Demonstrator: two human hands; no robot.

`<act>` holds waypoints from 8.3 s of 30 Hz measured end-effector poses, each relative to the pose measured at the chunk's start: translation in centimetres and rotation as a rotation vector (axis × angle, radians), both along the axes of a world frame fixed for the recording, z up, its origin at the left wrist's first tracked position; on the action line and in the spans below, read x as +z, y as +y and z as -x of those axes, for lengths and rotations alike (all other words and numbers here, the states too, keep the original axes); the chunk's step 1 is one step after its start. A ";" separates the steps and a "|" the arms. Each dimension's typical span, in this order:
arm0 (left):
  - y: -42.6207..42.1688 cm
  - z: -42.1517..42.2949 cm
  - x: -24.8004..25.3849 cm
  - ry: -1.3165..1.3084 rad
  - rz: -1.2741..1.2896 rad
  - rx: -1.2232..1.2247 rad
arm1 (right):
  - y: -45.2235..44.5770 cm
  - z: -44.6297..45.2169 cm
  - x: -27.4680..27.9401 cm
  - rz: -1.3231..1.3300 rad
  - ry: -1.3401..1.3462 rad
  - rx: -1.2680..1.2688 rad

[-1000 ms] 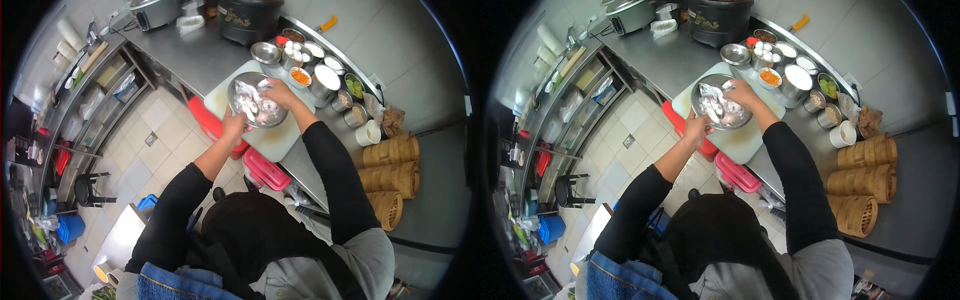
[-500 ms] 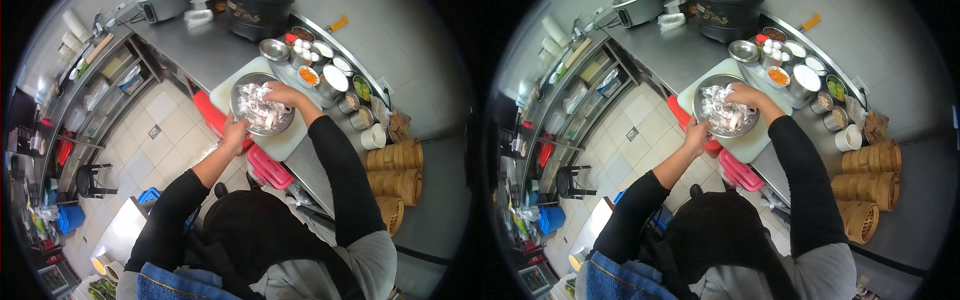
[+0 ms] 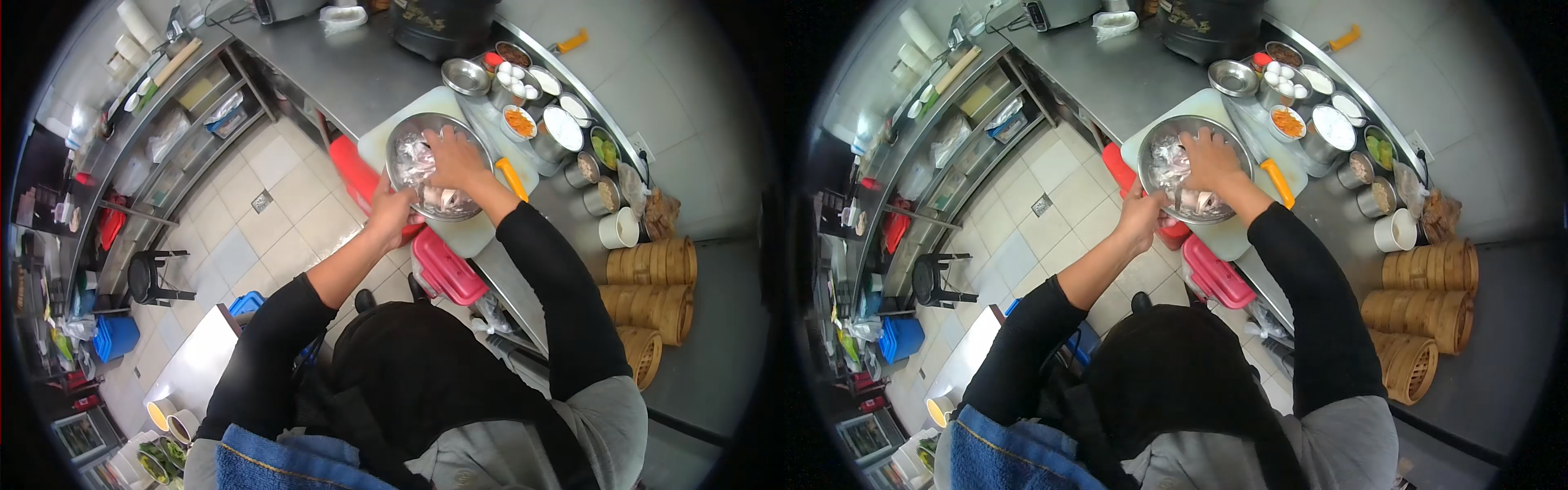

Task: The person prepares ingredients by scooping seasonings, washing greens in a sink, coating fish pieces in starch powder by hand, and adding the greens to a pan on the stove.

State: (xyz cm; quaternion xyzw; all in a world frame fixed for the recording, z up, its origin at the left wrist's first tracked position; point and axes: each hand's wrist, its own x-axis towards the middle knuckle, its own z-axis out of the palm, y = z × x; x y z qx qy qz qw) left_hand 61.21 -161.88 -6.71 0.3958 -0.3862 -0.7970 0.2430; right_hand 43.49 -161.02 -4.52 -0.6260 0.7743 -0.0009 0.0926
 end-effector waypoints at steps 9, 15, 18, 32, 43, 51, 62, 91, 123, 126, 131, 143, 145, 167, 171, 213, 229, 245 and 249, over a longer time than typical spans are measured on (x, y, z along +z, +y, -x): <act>-0.6 -0.6 -1.6 -0.011 -0.059 0.015 | -2.9 6.1 0.1 -0.038 -0.384 0.047; -0.1 -0.3 -1.3 0.068 -0.001 0.059 | 0.5 0.3 -1.2 -0.051 -0.354 -0.162; -0.4 -0.2 -1.7 0.052 0.029 -0.027 | 0.2 0.3 -3.3 0.003 -0.486 -0.312; 1.1 0.9 -1.4 0.016 -0.046 -0.438 | 7.1 2.6 -0.1 0.045 -0.254 -0.256; 8.1 5.7 -1.3 0.013 -0.120 -0.744 | 23.5 2.5 2.3 -0.146 -0.151 -0.168; 15.0 12.3 -5.3 -0.107 -0.088 -0.829 | 31.8 11.5 -0.4 0.022 -0.440 -0.424; 16.8 15.1 -8.3 -0.174 0.060 -0.854 | 34.7 15.8 -3.7 -0.075 -0.416 -0.568; 12.9 20.4 -7.8 -0.101 0.215 -1.399 | 36.8 6.7 -4.5 0.064 -0.178 -1.168; 23.5 7.4 -2.5 0.178 0.342 -2.320 | 35.3 -22.4 -2.8 0.599 0.086 -2.201; 27.1 3.7 -3.2 0.174 0.336 -2.479 | 35.2 -31.9 0.5 0.781 0.164 -2.335; 33.3 -9.2 -3.5 0.240 0.351 -2.914 | 31.9 -48.6 -2.8 0.393 0.230 -2.750; 51.0 -35.3 -6.0 1.678 0.716 -2.818 | 24.6 -63.3 -7.1 0.666 0.104 -3.344; 56.5 -42.3 -6.8 2.189 0.776 -2.367 | 24.7 -63.6 -7.3 0.654 0.096 -3.336; 30.6 2.0 -8.0 0.698 1.102 -2.104 | 28.3 -65.5 -11.9 0.117 -0.091 -3.021; 19.0 14.9 -1.3 0.258 1.289 -1.552 | 28.3 -63.6 -9.3 0.564 -0.107 -3.007; 49.7 -7.2 -0.6 1.822 0.650 -2.640 | 49.4 -66.2 -15.1 -0.066 0.545 -3.052; 68.8 1.2 -15.5 0.665 0.885 -3.042 | 54.3 -66.9 -4.5 0.486 -0.103 -3.111; 74.5 -32.1 -5.6 0.259 0.315 -3.927 | 62.4 -63.7 -7.0 0.003 -0.258 -3.618; 73.6 -33.9 -5.2 0.408 0.389 -3.894 | 58.8 -67.0 -4.1 0.776 0.023 -3.644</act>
